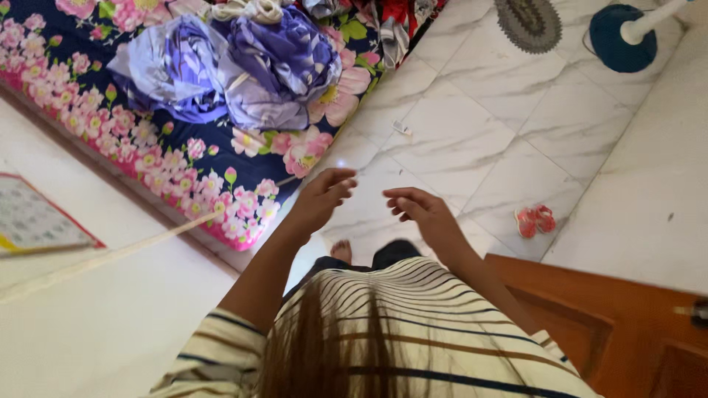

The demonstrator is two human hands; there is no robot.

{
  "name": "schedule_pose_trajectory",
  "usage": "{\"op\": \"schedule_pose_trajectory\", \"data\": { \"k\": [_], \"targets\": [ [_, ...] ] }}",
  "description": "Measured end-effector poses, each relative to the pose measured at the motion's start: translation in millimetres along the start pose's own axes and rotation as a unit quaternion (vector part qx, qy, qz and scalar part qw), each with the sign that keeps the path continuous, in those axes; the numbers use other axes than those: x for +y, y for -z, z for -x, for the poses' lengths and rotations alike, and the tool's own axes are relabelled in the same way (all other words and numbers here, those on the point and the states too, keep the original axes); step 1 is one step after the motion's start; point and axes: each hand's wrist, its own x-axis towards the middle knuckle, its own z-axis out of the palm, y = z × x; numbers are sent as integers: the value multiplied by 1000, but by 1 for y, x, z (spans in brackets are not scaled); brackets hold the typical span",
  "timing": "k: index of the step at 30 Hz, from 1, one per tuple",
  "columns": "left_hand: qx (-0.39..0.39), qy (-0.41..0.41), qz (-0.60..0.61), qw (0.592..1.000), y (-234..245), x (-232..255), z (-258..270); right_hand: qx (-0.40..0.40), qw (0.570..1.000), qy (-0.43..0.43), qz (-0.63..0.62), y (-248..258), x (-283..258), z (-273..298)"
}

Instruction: The person places pillowcases onto several pillows by hand, pulling the fabric over the cushions and smoothing them out on a bed.

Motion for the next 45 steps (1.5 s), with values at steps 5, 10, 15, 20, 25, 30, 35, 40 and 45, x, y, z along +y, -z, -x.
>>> {"op": "schedule_pose_trajectory", "data": {
  "k": [5, 10, 15, 20, 25, 30, 35, 40, 45],
  "targets": [
    [-49, -42, 7, 998, -12, 43, -117, 42, 998, -28, -32, 52, -31, -93],
    [10, -1, -103, 995, -19, 69, -209, -5, 1000, -24, 19, 109, -47, -198],
    [75, -4, 83, 994, -2, 101, -268, -177, 983, 31, 45, 145, -77, -319],
    [149, 20, 123, 981, 23, 116, -295, -232, 965, -22, 122, 135, -109, -421],
    [197, 61, 162, 965, 57, 115, -323, -303, 950, -9, 81, 94, -129, -489],
    [239, 66, 184, 951, 97, 102, -361, -327, 941, -16, 87, 60, -120, -537],
    [274, 53, 191, 941, 142, 58, -417, -315, 941, -12, 121, 41, -52, -610],
    [358, 123, 258, 889, 196, -52, -499, -259, 938, -76, 218, 33, 82, -731],
    [453, 209, 417, 760, 202, -184, -520, -238, 877, -76, 410, 22, 226, -839]
  ]
}}
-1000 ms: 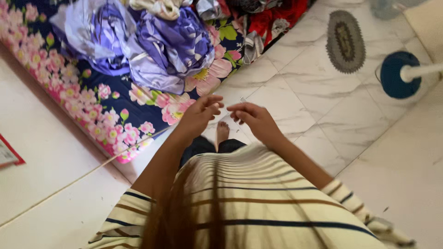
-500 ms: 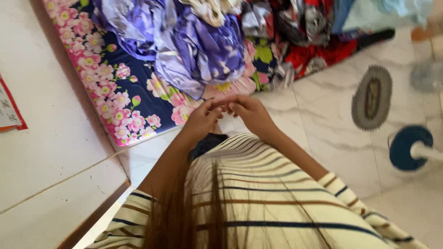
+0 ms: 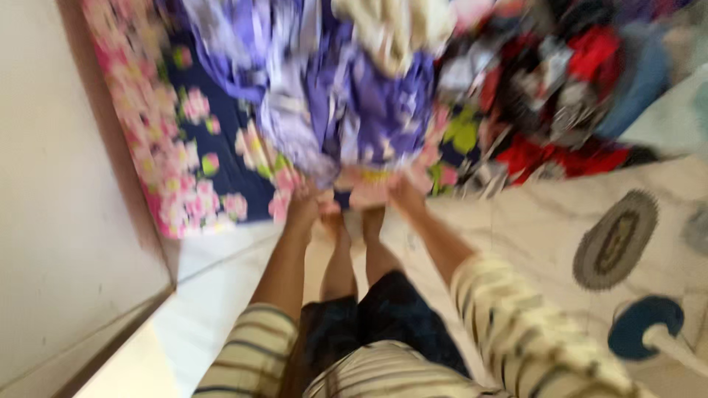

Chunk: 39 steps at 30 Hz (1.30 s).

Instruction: The person places pillowcases onto several pillows by hand, pulling the fabric over the cushions and smoothing them out on a bed.

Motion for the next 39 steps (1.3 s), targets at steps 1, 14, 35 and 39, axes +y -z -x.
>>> {"op": "schedule_pose_trajectory", "data": {
  "k": [1, 14, 35, 39],
  "targets": [
    [19, 11, 53, 998, 10, -9, -11, 21, 997, 10, 70, -14, 12, -10],
    [97, 58, 219, 969, 77, -48, -69, -125, 988, 76, 52, -127, -93, -241],
    [-66, 6, 66, 996, -65, 39, -133, -255, 949, 106, -149, 15, -123, -101],
    [-62, -8, 9, 998, -65, 36, -117, 54, 987, 143, -40, 11, -107, -141]
  ]
}}
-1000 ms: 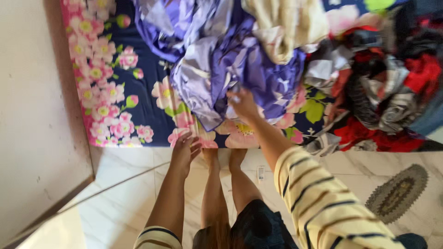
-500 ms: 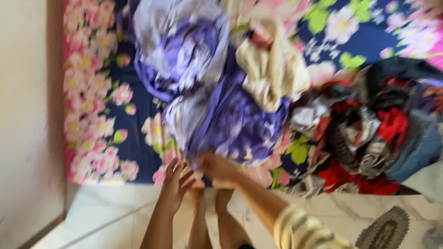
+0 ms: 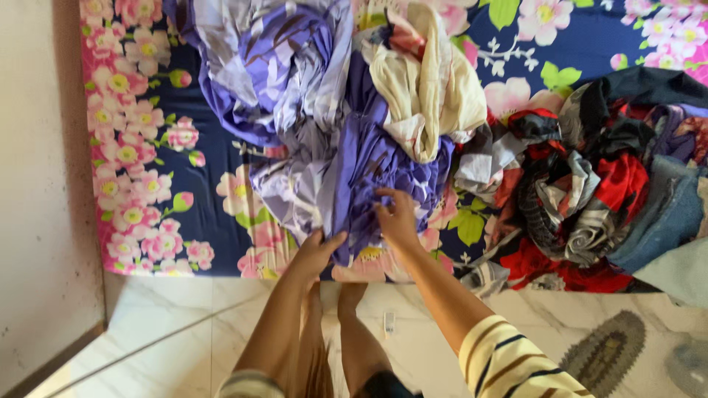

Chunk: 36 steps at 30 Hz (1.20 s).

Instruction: The person places pillowcases onto several pillows by hand, pulling the fabric over the cushions and smoothing them out on a bed.

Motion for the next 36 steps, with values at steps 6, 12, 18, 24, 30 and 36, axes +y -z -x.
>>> {"op": "schedule_pose_trajectory", "data": {
  "k": [6, 12, 18, 24, 30, 36],
  "targets": [
    [300, -326, -75, 894, 55, 21, 19, 171, 953, 195, 154, -6, 102, -149],
    [404, -344, 301, 792, 151, 117, 43, -77, 989, -130, 7, -1, 81, -191],
    [279, -511, 222, 782, 145, 198, 56, 93, 966, -62, -233, -11, -10, -143],
    [295, -393, -173, 854, 94, 173, -86, -106, 893, -87, -429, -31, -71, -143],
    [158, -607, -367, 687, 28, 182, -140, -199, 867, 125, -439, -48, -118, -173],
    [-79, -509, -130, 847, 1, 207, -185, -293, 754, 260, -528, -22, -123, -137]
  ]
}}
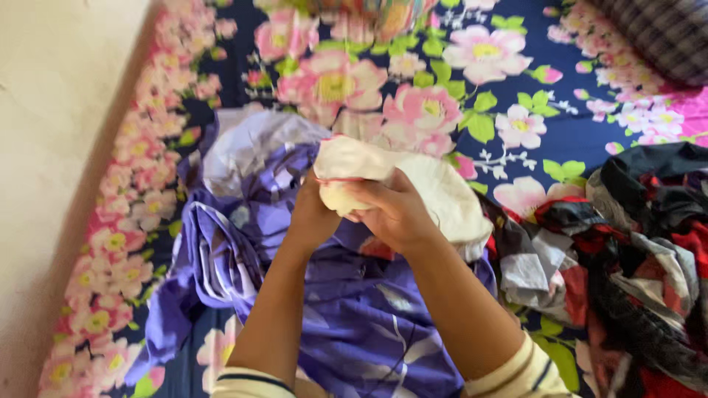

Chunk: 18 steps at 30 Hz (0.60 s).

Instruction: The person places pillowcases onto several pillows by hand, pulling the fabric over the cushions and smoothing them out on a bed.

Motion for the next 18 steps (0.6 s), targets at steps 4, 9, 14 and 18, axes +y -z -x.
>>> {"op": "schedule_pose_trajectory", "data": {
  "k": [4, 9, 14, 18],
  "targets": [
    [-9, -156, -232, 960, -8, 23, -25, -10, 997, 70, -26, 5, -48, -5],
    [-10, 59, -357, 932, 9, 56, -115, 156, 975, 150, -40, 86, -112, -80],
    [184, -82, -83, 976, 29, 52, -248, 223, 959, 175, 12, 225, -118, -187],
    [251, -160, 7, 955, 34, -37, -367, 320, 914, -31, 246, 322, -69, -269]
  ]
}}
